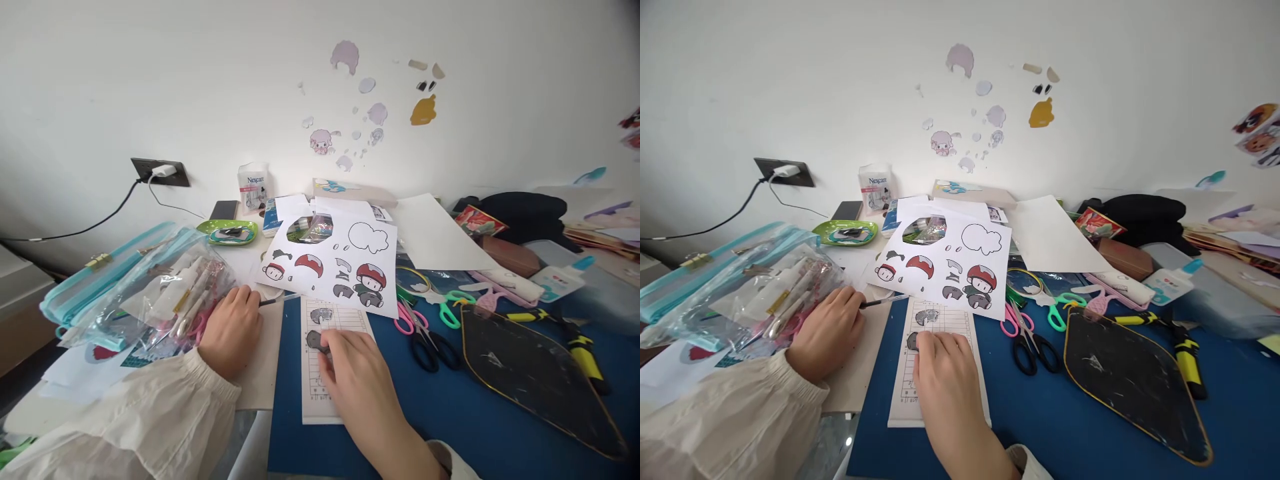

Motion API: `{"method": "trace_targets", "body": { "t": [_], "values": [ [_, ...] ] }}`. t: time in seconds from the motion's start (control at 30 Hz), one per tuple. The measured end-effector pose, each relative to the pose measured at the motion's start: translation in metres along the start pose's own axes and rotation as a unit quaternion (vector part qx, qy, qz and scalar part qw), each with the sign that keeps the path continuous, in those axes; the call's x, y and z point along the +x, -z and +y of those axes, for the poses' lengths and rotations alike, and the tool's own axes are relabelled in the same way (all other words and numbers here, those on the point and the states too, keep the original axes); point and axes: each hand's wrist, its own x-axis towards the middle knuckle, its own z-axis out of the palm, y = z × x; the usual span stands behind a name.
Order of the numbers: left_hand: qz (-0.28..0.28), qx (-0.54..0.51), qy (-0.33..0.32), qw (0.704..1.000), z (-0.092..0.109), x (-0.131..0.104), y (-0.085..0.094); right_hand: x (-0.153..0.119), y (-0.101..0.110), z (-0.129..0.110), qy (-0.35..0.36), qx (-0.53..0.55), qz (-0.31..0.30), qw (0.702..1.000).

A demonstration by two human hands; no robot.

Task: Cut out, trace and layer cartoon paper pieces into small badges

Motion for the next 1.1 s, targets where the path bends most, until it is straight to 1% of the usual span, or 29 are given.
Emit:
{"method": "trace_targets", "body": {
  "t": [0.17, 0.33, 0.47, 0.53, 0.63, 0.77, 0.83, 0.9, 0.97, 1.0, 1.03, 1.1],
  "values": [
    [-0.003, 0.005, 0.009, 1.0, 0.003, -0.002, 0.0, 0.001, -0.001, 0.003, -0.045, 0.033, -0.017, 0.998],
    [-0.017, 0.002, 0.015, 1.0, 0.007, -0.003, 0.0, 0.006, -0.002, 0.006, -0.086, 0.063, -0.029, 0.994],
    [-0.021, -0.005, 0.028, 0.999, 0.008, -0.003, 0.0, 0.013, 0.0, 0.007, -0.115, 0.074, -0.065, 0.988],
    [-0.019, -0.01, 0.029, 0.999, 0.008, -0.003, -0.001, 0.015, 0.0, 0.008, -0.116, 0.084, -0.073, 0.987],
    [-0.012, -0.019, 0.025, 0.999, 0.005, -0.002, -0.003, 0.016, -0.002, 0.01, -0.111, 0.092, -0.067, 0.987],
    [0.001, -0.026, 0.02, 0.999, 0.0, -0.002, -0.006, 0.013, -0.002, 0.012, -0.077, 0.093, -0.023, 0.992],
    [0.025, -0.027, 0.016, 0.999, -0.003, -0.002, -0.01, 0.011, 0.001, 0.014, -0.05, 0.09, 0.009, 0.995],
    [0.072, -0.024, 0.005, 0.997, -0.006, -0.002, -0.013, 0.008, 0.007, 0.017, -0.036, 0.095, 0.031, 0.994],
    [0.122, -0.016, -0.014, 0.992, -0.008, -0.002, -0.016, 0.003, 0.015, 0.022, -0.03, 0.116, 0.039, 0.992],
    [0.137, -0.014, -0.024, 0.99, -0.009, -0.002, -0.017, 0.001, 0.018, 0.025, -0.032, 0.132, 0.038, 0.99],
    [0.145, -0.015, -0.032, 0.989, -0.009, -0.002, -0.017, -0.002, 0.022, 0.029, -0.038, 0.15, 0.034, 0.987],
    [0.144, -0.028, -0.04, 0.988, -0.009, -0.001, -0.016, -0.007, 0.028, 0.037, -0.058, 0.174, 0.025, 0.983]
  ]
}}
